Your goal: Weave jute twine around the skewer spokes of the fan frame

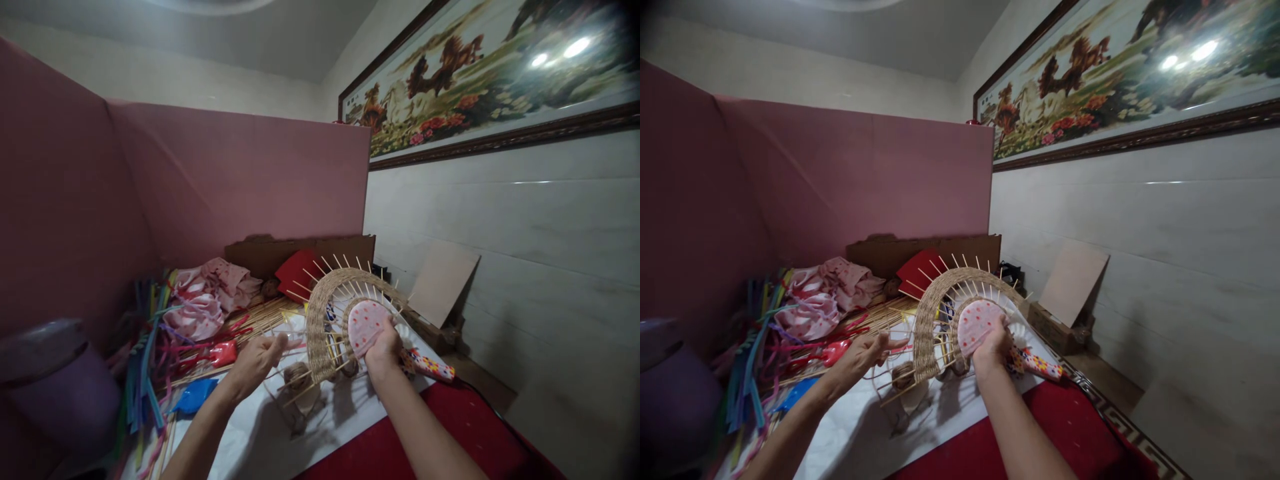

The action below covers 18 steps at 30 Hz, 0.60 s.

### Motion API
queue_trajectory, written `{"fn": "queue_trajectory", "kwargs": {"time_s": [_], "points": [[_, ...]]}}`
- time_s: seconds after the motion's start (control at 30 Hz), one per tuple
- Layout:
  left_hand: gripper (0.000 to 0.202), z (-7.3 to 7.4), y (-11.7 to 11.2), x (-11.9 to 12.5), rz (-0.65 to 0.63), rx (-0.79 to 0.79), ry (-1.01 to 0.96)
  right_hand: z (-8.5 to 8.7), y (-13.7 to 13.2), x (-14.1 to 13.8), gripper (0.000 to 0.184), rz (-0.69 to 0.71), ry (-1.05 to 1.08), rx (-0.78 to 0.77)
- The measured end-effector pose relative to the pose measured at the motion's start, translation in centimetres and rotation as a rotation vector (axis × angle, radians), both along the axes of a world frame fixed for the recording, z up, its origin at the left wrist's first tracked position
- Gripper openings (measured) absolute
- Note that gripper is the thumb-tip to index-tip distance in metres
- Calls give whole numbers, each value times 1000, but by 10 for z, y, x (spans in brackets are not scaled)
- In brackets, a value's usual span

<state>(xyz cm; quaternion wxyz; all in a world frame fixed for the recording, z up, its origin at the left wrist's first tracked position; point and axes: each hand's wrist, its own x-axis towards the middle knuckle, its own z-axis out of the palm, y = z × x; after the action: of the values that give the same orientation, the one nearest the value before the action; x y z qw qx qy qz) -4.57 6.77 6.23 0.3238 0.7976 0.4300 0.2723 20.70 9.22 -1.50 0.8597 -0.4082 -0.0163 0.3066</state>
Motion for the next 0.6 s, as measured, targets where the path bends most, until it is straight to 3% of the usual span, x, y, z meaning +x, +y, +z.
{"fn": "queue_trajectory", "kwargs": {"time_s": [0.17,0.37,0.6], "points": [[75,-3,2,-1,-101,-161,-116,8,-4,-4,30,13,51,-30],[82,2,-2,0,-94,-321,-173,16,-8,-9,32,31,93,-45],[91,-5,1,2,-126,-426,-251,9,-4,-4,37,46,78,-43]]}}
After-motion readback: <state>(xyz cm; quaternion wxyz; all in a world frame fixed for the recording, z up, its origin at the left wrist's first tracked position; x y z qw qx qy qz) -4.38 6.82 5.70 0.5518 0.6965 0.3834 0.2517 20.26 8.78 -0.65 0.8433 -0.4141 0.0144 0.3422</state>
